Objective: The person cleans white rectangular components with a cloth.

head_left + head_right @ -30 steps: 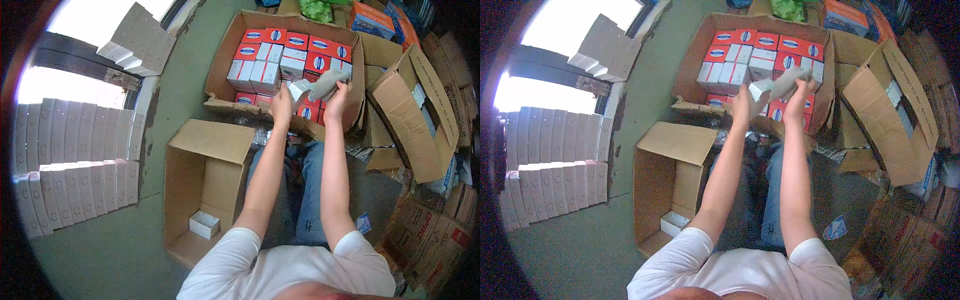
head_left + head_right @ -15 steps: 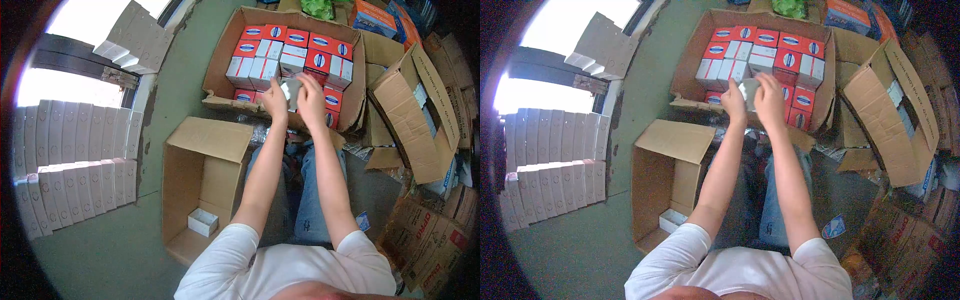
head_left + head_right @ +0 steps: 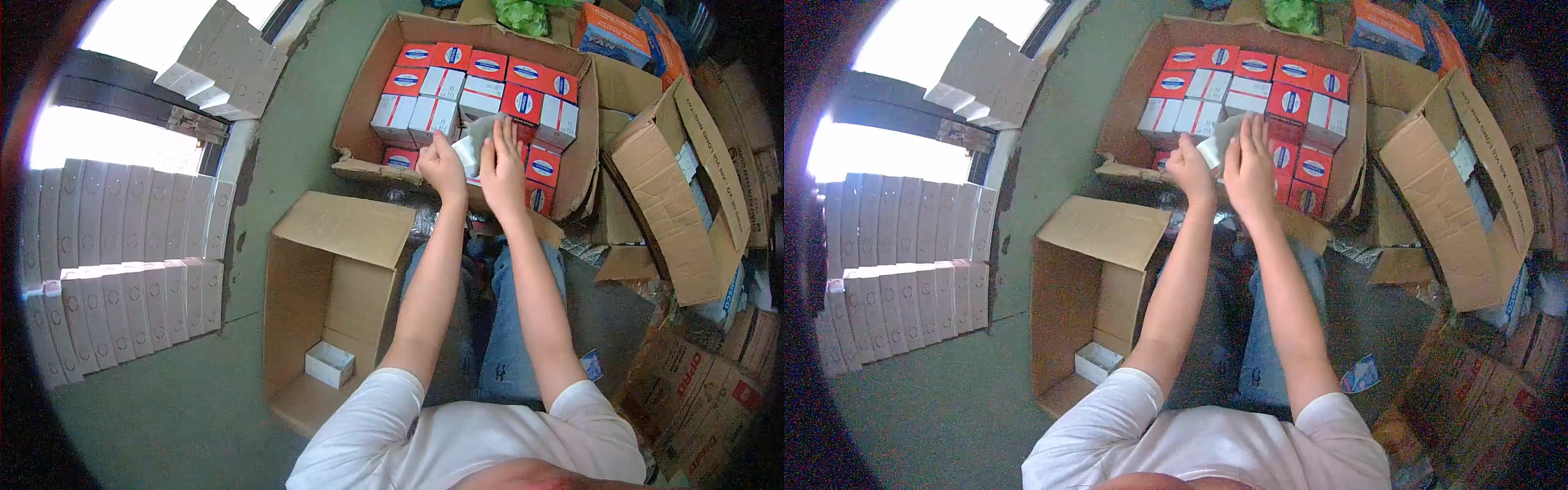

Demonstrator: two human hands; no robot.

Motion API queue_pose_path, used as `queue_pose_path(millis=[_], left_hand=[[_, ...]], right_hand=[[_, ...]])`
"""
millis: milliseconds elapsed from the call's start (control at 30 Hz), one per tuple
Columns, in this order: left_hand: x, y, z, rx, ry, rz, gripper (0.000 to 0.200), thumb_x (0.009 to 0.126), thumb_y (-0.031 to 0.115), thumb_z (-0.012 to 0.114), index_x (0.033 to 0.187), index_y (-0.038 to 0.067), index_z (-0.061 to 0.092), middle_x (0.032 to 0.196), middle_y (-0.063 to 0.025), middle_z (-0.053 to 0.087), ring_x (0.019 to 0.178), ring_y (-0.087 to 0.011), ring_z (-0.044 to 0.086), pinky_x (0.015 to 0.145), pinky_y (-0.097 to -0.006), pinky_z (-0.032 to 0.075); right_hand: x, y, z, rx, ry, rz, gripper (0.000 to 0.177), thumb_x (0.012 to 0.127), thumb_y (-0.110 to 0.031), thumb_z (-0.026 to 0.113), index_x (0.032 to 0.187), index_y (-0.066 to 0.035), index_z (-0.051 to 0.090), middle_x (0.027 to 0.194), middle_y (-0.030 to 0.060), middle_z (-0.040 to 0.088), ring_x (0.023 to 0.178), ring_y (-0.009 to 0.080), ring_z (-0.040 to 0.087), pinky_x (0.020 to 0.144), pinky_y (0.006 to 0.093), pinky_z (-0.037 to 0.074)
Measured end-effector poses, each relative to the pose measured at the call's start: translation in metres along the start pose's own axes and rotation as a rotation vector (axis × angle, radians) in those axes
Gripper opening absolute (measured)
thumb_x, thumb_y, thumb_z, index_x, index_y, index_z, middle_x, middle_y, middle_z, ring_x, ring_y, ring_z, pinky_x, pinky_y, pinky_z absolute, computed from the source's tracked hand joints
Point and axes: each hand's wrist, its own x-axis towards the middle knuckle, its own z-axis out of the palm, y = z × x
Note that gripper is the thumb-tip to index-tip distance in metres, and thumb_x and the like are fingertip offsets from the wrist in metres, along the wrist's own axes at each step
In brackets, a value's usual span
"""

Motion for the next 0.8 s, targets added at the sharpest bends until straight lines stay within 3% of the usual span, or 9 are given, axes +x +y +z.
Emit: queue_pose_path(millis=[133,200,267,300,333,367,567,600,800], left_hand=[[-0.007,0.019,-0.008,0.340,-0.002,0.403,0.037,0.087,0.019,0.054,0.054,0.002,0.058,0.053,-0.0126,0.054,0.055,-0.0252,0.050,0.061,-0.0420,0.034],[-0.008,0.023,-0.010,0.367,0.009,0.594,0.038,0.086,0.016,0.054,0.049,0.006,0.054,0.051,-0.0084,0.052,0.060,-0.0244,0.048,0.072,-0.0394,0.030],[-0.016,0.045,-0.021,0.346,0.017,0.624,0.038,0.085,0.014,0.054,0.049,0.006,0.051,0.049,-0.0072,0.050,0.059,-0.0240,0.046,0.074,-0.0389,0.030],[-0.016,0.049,-0.022,0.337,0.049,0.639,0.038,0.085,0.015,0.055,0.048,0.006,0.051,0.049,-0.0069,0.049,0.059,-0.0238,0.046,0.075,-0.0387,0.030],[-0.015,0.052,-0.023,0.350,0.065,0.591,0.038,0.085,0.015,0.056,0.048,0.006,0.051,0.049,-0.0069,0.050,0.060,-0.0239,0.047,0.076,-0.0389,0.030],[-0.012,0.052,-0.023,0.363,0.078,0.541,0.039,0.084,0.015,0.057,0.047,0.006,0.051,0.049,-0.0070,0.050,0.060,-0.0240,0.047,0.076,-0.0392,0.030],[-0.006,0.051,-0.028,0.489,-0.012,0.674,0.033,0.080,0.017,0.060,0.049,0.007,0.054,0.051,-0.0061,0.053,0.061,-0.0249,0.048,0.075,-0.0410,0.032],[-0.011,0.059,-0.031,0.494,-0.033,0.744,0.032,0.079,0.017,0.061,0.049,0.009,0.053,0.051,-0.0047,0.052,0.061,-0.0239,0.048,0.074,-0.0401,0.032],[-0.023,0.090,-0.030,0.516,-0.173,1.028,0.028,0.074,0.018,0.065,0.048,0.013,0.054,0.057,0.0006,0.053,0.063,-0.0186,0.049,0.075,-0.0367,0.033]], right_hand=[[0.000,0.014,0.014,0.029,0.026,0.165,0.053,0.097,-0.025,0.030,0.131,0.016,0.032,0.137,0.0360,0.030,0.130,0.0443,0.030,0.110,0.0463,0.022],[0.010,0.037,0.006,0.354,-0.206,0.578,0.052,0.097,-0.030,0.028,0.129,0.011,0.038,0.130,0.0347,0.040,0.123,0.0448,0.038,0.105,0.0416,0.029],[0.005,0.066,0.024,0.552,-0.154,0.532,0.057,0.098,-0.036,0.022,0.130,0.008,0.039,0.130,0.0297,0.044,0.119,0.0400,0.045,0.102,0.0416,0.032],[0.003,0.027,0.007,0.671,-0.158,0.665,0.060,0.098,-0.038,0.022,0.136,0.007,0.030,0.140,0.0271,0.034,0.130,0.0354,0.035,0.109,0.0378,0.025],[-0.009,0.051,0.034,0.391,-0.160,0.515,0.063,0.099,-0.039,0.021,0.141,0.008,0.019,0.148,0.0250,0.019,0.139,0.0325,0.018,0.113,0.0342,0.014],[-0.015,0.042,0.033,0.513,-0.228,0.510,0.064,0.099,-0.038,0.021,0.142,0.008,0.012,0.151,0.0233,0.008,0.141,0.0306,0.004,0.115,0.0328,0.005],[-0.008,0.050,0.029,0.876,-0.417,0.630,0.052,0.099,-0.035,0.023,0.133,0.002,0.038,0.134,0.0161,0.045,0.124,0.0231,0.041,0.104,0.0328,0.030],[-0.005,0.049,0.025,0.857,-0.349,0.750,0.047,0.098,-0.036,0.027,0.121,-0.003,0.052,0.114,0.0081,0.058,0.104,0.0173,0.053,0.091,0.0327,0.041],[0.005,0.020,-0.026,1.359,-0.481,0.919,0.051,0.094,-0.049,0.040,0.126,-0.010,0.052,0.116,0.0047,0.059,0.106,0.0182,0.056,0.088,0.0349,0.045]])
